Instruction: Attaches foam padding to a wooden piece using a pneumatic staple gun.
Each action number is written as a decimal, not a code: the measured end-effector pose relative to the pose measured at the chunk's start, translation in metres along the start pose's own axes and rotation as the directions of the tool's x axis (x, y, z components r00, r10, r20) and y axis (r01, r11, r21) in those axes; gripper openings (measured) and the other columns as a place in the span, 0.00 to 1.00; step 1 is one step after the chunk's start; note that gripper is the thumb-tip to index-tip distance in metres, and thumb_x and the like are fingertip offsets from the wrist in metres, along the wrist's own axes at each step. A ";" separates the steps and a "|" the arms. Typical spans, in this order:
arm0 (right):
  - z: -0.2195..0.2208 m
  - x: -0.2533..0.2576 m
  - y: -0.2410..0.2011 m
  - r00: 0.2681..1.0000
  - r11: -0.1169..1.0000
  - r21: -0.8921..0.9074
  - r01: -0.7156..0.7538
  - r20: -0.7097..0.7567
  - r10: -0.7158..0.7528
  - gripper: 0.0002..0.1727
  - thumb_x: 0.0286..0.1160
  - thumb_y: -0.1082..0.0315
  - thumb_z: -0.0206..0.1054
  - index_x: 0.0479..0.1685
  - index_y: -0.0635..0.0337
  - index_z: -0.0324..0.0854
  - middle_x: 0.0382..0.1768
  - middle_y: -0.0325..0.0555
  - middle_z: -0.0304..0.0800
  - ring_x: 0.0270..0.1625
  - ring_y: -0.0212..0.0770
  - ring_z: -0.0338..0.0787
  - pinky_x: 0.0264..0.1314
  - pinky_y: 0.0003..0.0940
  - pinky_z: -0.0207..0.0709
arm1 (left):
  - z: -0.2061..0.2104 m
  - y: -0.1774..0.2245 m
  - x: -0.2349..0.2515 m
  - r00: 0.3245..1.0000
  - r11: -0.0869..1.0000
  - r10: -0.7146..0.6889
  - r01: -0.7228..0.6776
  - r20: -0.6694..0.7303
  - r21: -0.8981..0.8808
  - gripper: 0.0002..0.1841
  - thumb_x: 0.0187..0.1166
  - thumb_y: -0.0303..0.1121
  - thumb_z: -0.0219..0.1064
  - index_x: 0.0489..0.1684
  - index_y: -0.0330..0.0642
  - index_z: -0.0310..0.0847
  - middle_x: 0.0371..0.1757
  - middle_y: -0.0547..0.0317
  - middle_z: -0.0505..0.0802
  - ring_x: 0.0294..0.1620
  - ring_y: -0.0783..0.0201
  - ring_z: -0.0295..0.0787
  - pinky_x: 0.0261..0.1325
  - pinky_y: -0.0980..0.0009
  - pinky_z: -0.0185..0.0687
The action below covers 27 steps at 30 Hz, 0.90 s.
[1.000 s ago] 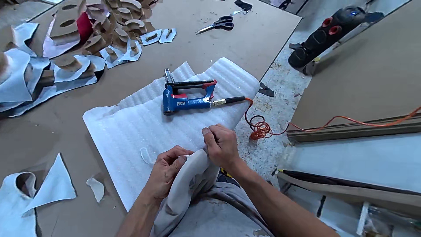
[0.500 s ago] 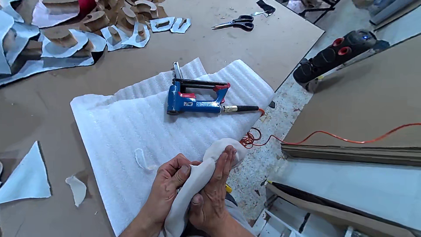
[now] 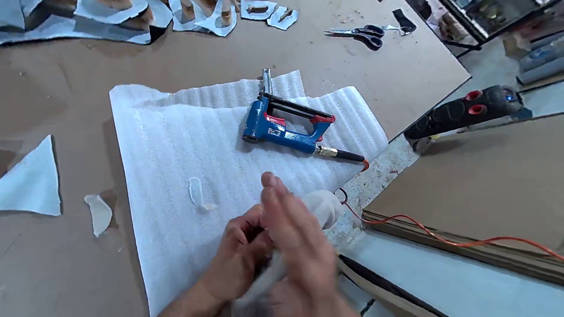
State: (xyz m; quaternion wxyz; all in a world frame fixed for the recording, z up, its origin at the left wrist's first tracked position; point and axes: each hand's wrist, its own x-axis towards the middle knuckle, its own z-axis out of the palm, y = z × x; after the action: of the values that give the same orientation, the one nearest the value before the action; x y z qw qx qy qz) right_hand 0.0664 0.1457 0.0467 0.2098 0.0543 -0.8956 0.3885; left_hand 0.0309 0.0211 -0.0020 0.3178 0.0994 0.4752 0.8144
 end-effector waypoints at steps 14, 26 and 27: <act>-0.006 0.141 0.182 0.749 0.792 -0.554 0.256 0.631 0.199 0.52 0.69 0.58 0.75 0.94 0.61 0.51 0.65 0.70 0.82 0.63 0.71 0.86 0.57 0.70 0.80 | -0.007 -0.026 -0.002 0.971 0.970 -0.211 0.195 0.109 0.142 0.10 0.81 0.39 0.67 0.38 0.42 0.86 0.48 0.62 0.89 0.51 0.75 0.85 0.53 0.76 0.82; -0.125 0.214 0.008 -0.221 0.355 -0.774 -0.525 0.527 0.821 0.07 0.61 0.69 0.62 0.36 0.55 0.82 0.23 0.36 0.88 0.20 0.33 0.87 0.21 0.31 0.83 | -0.006 -0.022 0.007 0.910 0.916 -0.372 0.328 0.183 0.232 0.12 0.83 0.42 0.65 0.39 0.42 0.84 0.65 0.57 0.82 0.54 0.73 0.82 0.55 0.74 0.81; -0.124 0.211 0.006 -0.300 0.333 -0.800 -0.499 0.520 0.800 0.08 0.63 0.69 0.61 0.38 0.54 0.82 0.24 0.34 0.88 0.21 0.31 0.87 0.22 0.30 0.83 | -0.006 -0.021 0.007 0.902 0.906 -0.391 0.343 0.182 0.247 0.12 0.83 0.43 0.65 0.40 0.43 0.85 0.65 0.57 0.83 0.55 0.72 0.82 0.55 0.74 0.81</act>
State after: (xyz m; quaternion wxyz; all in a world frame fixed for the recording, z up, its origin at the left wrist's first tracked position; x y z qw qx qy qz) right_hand -0.0855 0.2522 0.2067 -0.6076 -0.2756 -0.7192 0.1941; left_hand 0.0313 0.0283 -0.0238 0.5060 0.1331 0.5289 0.6682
